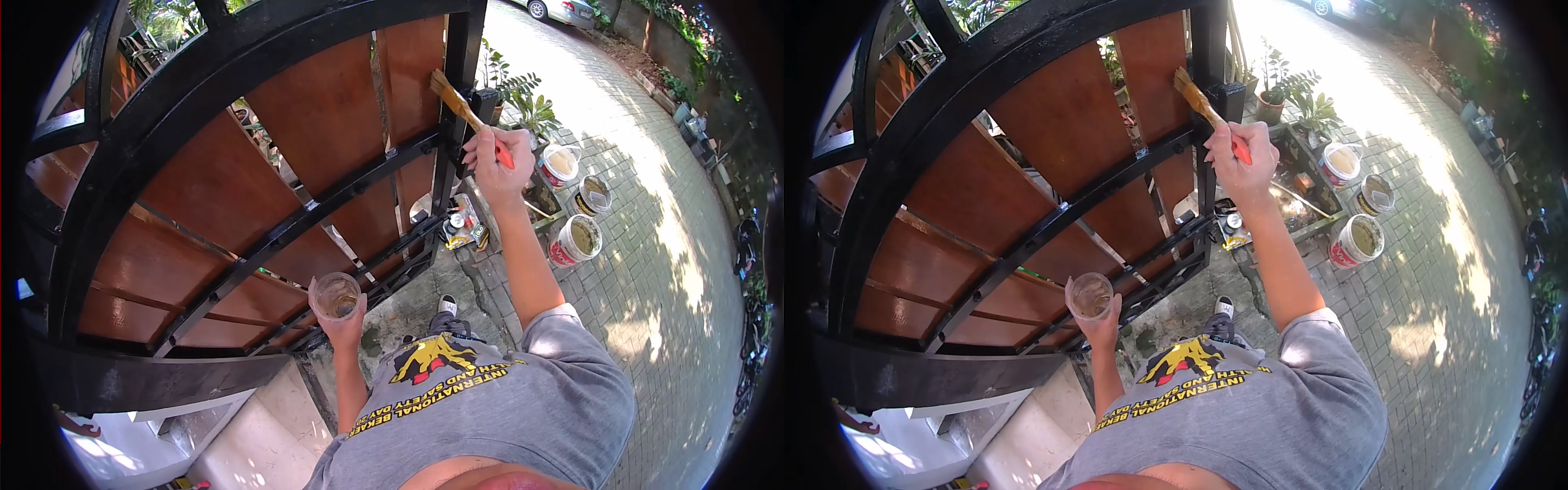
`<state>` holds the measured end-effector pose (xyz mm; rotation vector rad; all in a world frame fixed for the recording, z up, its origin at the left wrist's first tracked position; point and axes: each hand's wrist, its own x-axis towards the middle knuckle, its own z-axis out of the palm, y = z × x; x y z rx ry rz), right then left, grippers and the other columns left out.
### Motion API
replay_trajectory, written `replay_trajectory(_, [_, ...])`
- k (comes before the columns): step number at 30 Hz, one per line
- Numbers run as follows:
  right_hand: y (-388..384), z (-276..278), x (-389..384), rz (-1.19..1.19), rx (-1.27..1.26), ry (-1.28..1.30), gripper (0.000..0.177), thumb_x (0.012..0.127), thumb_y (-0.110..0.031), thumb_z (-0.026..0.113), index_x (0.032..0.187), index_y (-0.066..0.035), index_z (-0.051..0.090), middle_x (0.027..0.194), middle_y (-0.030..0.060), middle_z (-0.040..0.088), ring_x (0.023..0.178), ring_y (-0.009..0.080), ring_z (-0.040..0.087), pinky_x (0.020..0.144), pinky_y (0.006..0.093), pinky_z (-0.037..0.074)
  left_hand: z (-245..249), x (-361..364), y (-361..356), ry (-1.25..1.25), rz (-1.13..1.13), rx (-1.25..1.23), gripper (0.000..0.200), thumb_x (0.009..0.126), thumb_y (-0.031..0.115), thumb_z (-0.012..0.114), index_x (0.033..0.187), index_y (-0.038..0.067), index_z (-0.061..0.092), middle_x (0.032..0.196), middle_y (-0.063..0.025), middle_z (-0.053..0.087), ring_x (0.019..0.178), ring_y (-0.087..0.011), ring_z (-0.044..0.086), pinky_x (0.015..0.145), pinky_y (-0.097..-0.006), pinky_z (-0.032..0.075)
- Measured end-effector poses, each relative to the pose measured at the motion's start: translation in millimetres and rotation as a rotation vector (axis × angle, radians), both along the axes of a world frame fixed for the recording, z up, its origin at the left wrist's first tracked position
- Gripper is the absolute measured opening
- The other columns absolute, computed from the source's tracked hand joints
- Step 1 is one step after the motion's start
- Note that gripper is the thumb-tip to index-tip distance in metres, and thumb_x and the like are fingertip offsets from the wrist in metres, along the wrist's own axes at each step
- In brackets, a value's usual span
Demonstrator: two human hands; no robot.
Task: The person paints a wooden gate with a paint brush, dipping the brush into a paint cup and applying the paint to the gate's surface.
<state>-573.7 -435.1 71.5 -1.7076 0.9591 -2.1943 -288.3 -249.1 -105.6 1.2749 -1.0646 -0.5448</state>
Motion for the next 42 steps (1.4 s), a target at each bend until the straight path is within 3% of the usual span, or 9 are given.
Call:
replay_trajectory(4, [0.7,-21.9,1.5,-0.069,0.081,0.201,0.018,0.098,-0.007,0.068,0.092,-0.002,0.052,0.063,0.0066,0.067,0.054,0.0132,0.069,0.05,0.0265,0.052,0.2,-3.0,-0.5,0.012,-0.003,-0.002,0.105,0.072,0.009,0.092,0.157,0.008,0.03,0.14,-0.0093,0.05,0.124,-0.0218,0.054,0.107,-0.0364,0.046])
replay_trajectory(10, [16.5,-2.7,3.5,0.033,0.314,0.0,0.021,0.099,-0.005,0.065,0.086,-0.003,0.049,0.055,0.0061,0.062,0.046,0.0074,0.059,0.043,0.0252,0.045,3.0,-2.5,4.0,-0.014,0.03,0.001,0.105,0.071,0.009,0.092,0.156,0.007,0.031,0.142,-0.0098,0.049,0.126,-0.0222,0.054,0.107,-0.0365,0.046])
replay_trajectory(13, [22.7,12.8,2.6,0.049,0.135,-0.127,0.021,0.101,-0.006,0.064,0.085,-0.003,0.049,0.058,0.0063,0.064,0.046,0.0087,0.06,0.043,0.0248,0.045,3.2,-1.4,1.6,0.011,0.035,0.011,0.105,0.071,0.009,0.092,0.156,0.007,0.032,0.143,-0.0099,0.048,0.127,-0.0224,0.053,0.108,-0.0368,0.046])
replay_trajectory(18, [-0.6,-19.1,16.5,-0.046,0.139,0.02,0.022,0.099,-0.006,0.065,0.085,-0.002,0.05,0.06,0.0069,0.064,0.052,0.011,0.066,0.048,0.0265,0.05,3.3,-3.7,1.6,0.017,0.006,0.023,0.105,0.071,0.008,0.092,0.156,0.007,0.031,0.142,-0.0098,0.048,0.127,-0.0225,0.053,0.108,-0.0369,0.046])
replay_trajectory(23, [21.2,-7.6,19.3,0.043,0.234,0.068,0.02,0.098,-0.006,0.066,0.086,-0.002,0.05,0.061,0.0069,0.065,0.052,0.0104,0.066,0.049,0.0258,0.05,-3.2,-4.3,-0.7,-0.051,0.021,0.014,0.105,0.071,0.009,0.092,0.156,0.008,0.031,0.141,-0.0097,0.049,0.126,-0.0223,0.053,0.108,-0.0369,0.046])
replay_trajectory(27, [23.6,4.5,14.9,0.032,0.189,-0.135,0.02,0.098,-0.005,0.067,0.085,-0.002,0.051,0.061,0.0078,0.064,0.05,0.0107,0.063,0.049,0.0267,0.049,-1.0,-5.2,-3.2,-0.019,0.0,0.024,0.105,0.071,0.011,0.093,0.156,0.007,0.031,0.141,-0.0097,0.05,0.126,-0.0224,0.053,0.108,-0.0371,0.046])
replay_trajectory(34, [8.7,-45.9,20.6,-0.203,0.198,0.105,0.022,0.095,-0.004,0.068,0.083,-0.001,0.05,0.059,0.0088,0.058,0.05,0.0171,0.061,0.048,0.0291,0.045,-6.0,-6.3,-2.0,-0.081,0.025,0.007,0.105,0.072,0.014,0.094,0.156,0.007,0.032,0.142,-0.0098,0.049,0.127,-0.0228,0.053,0.109,-0.0375,0.045])
replay_trajectory(38, [23.4,-36.2,33.7,0.028,0.302,-0.127,0.024,0.097,-0.004,0.066,0.081,-0.003,0.048,0.059,0.007,0.063,0.05,0.0118,0.063,0.048,0.0271,0.047,-2.9,-8.3,1.4,-0.061,0.029,0.003,0.104,0.071,0.014,0.094,0.156,0.007,0.033,0.143,-0.0096,0.049,0.127,-0.023,0.053,0.109,-0.0378,0.045])
replay_trajectory(42, [39.0,-31.3,48.0,0.171,0.352,-0.133,0.022,0.099,-0.006,0.063,0.084,-0.003,0.047,0.059,0.0063,0.064,0.051,0.0084,0.064,0.047,0.0253,0.048,-3.9,-7.8,-0.9,-0.029,0.009,0.02,0.105,0.071,0.012,0.093,0.156,0.007,0.032,0.143,-0.0094,0.048,0.128,-0.0229,0.052,0.109,-0.0375,0.045])
